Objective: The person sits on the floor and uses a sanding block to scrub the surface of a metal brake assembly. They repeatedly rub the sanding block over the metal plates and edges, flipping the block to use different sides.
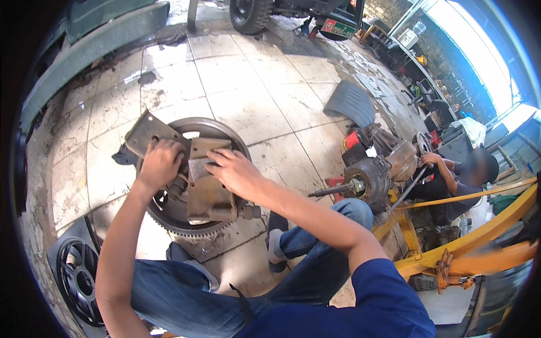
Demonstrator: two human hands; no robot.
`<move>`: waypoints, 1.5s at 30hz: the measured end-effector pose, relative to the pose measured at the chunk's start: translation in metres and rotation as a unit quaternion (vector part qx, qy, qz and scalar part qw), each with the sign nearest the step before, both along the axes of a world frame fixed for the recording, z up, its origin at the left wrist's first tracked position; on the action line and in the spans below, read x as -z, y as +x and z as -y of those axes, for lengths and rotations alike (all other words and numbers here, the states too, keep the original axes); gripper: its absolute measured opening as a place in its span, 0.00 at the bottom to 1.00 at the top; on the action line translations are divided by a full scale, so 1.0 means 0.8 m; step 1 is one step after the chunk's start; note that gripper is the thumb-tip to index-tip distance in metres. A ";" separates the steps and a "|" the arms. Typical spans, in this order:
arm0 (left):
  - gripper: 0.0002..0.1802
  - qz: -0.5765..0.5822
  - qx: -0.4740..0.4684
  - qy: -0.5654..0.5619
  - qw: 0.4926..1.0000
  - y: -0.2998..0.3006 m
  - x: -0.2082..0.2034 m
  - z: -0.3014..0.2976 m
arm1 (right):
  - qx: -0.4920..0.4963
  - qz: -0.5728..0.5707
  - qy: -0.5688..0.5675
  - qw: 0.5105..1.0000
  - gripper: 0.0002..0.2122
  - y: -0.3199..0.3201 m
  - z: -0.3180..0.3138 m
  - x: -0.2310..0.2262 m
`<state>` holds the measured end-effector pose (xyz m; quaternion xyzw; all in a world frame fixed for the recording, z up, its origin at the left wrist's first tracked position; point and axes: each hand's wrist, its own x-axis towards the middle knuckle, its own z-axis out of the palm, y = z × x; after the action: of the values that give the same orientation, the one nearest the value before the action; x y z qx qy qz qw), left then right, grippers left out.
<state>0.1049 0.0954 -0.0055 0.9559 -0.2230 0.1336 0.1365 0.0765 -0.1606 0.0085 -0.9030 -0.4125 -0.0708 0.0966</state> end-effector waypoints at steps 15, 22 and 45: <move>0.11 0.000 0.000 0.032 0.999 0.002 0.003 0.003 | 0.108 -0.046 -0.005 0.993 0.16 -0.013 -0.013 -0.007; 0.16 -0.010 -0.005 0.084 0.996 -0.001 0.011 0.004 | 0.109 -0.029 0.002 0.994 0.15 -0.034 -0.017 -0.002; 0.22 -0.064 -0.001 0.095 0.993 -0.007 -0.005 -0.001 | 0.113 -0.005 -0.035 0.993 0.15 -0.034 -0.028 -0.009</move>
<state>0.0994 0.0960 -0.0013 0.9714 -0.2244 0.0510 0.0591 0.0490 -0.1384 0.0160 -0.9469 -0.3098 -0.0625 0.0588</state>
